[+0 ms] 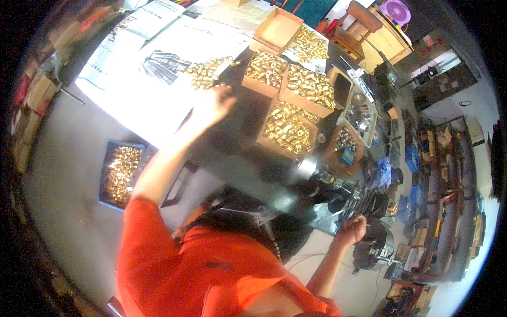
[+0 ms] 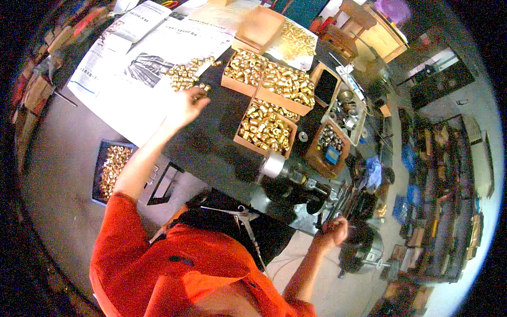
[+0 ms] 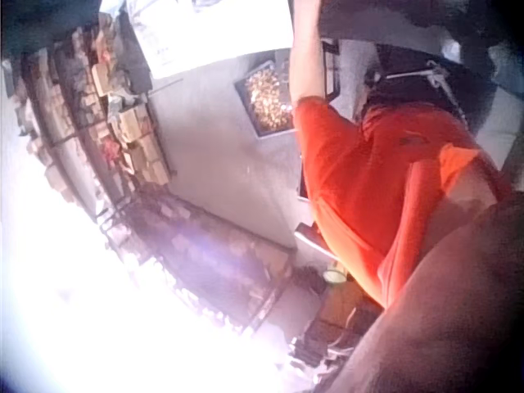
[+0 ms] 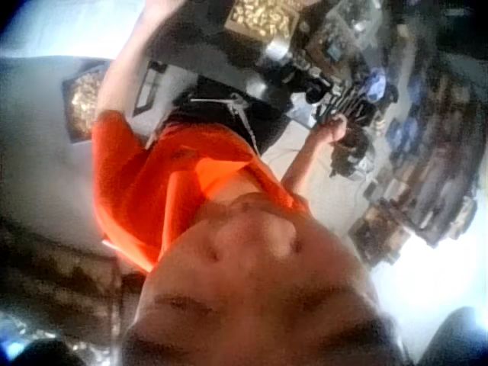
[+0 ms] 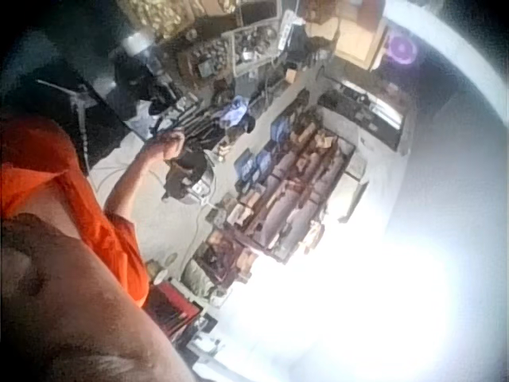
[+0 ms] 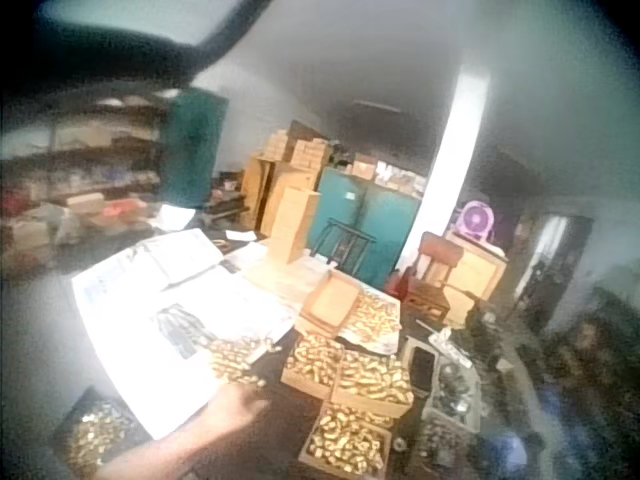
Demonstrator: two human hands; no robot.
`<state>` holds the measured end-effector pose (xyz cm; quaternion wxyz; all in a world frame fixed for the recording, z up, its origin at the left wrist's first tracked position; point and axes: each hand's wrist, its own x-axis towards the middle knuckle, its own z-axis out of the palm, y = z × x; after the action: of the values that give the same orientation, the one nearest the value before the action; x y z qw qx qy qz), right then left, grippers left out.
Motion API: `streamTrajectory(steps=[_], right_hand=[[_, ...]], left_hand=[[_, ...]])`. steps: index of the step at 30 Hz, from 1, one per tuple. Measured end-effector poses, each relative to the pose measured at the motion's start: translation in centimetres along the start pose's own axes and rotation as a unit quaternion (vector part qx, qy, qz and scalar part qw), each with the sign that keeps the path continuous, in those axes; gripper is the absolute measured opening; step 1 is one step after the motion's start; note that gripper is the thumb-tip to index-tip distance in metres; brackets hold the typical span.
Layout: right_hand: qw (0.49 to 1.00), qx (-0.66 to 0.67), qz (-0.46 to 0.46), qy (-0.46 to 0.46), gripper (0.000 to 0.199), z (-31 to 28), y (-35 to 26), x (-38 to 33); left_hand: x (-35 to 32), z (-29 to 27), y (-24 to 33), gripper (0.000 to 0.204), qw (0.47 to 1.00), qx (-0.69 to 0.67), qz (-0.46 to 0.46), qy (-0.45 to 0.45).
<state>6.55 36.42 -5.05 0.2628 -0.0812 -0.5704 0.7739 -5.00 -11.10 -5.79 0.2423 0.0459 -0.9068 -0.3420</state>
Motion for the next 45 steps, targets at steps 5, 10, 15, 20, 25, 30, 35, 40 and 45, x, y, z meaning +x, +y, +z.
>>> streamTrajectory(steps=[5, 10, 15, 20, 25, 30, 35, 40, 45], right_hand=[[0.994, 0.014, 0.071, 0.078, 0.013, -1.1, 7.3, 3.7], [0.992, -0.043, 0.099, 0.059, 0.024, -1.0, 7.3, 4.5], [0.992, 0.028, 0.090, 0.083, 0.016, 0.7, 6.0, 2.7], [0.991, 0.015, 0.107, 0.076, 0.017, -0.1, 5.5, 2.3], [0.993, 0.000, 0.080, 0.082, 0.017, 0.4, 4.5, 1.4], [0.995, 0.006, 0.077, 0.061, 0.014, 0.3, 4.2, 1.0], [0.994, 0.006, 0.079, 0.074, 0.013, -0.2, 2.8, 0.3], [0.996, 0.026, 0.082, 0.008, 0.016, 1.3, -1.8, 0.1], [0.999, -0.007, 0.029, 0.017, 0.018, 3.2, -3.7, 2.5]], left_hand=[[0.2, -0.9, -4.9, 0.023, 0.983, 0.165, -0.074, -0.041], [0.7, -0.2, -6.1, 0.024, 0.946, 0.308, -0.047, -0.088], [-1.0, -2.2, -2.0, 0.014, 0.986, -0.054, -0.121, -0.106], [-5.0, -0.6, 9.4, 0.016, 0.827, -0.480, -0.030, -0.292], [-5.5, 1.1, 12.6, 0.011, 0.821, -0.488, -0.013, -0.296], [-5.4, 1.1, 12.9, 0.009, 0.835, -0.474, 0.002, -0.280], [-5.4, 0.7, 13.3, 0.007, 0.844, -0.453, 0.002, -0.286], [-5.4, 0.9, 12.9, 0.008, 0.807, -0.491, -0.045, -0.327], [-4.3, 0.1, 13.0, 0.007, 0.834, -0.444, 0.010, -0.327]])
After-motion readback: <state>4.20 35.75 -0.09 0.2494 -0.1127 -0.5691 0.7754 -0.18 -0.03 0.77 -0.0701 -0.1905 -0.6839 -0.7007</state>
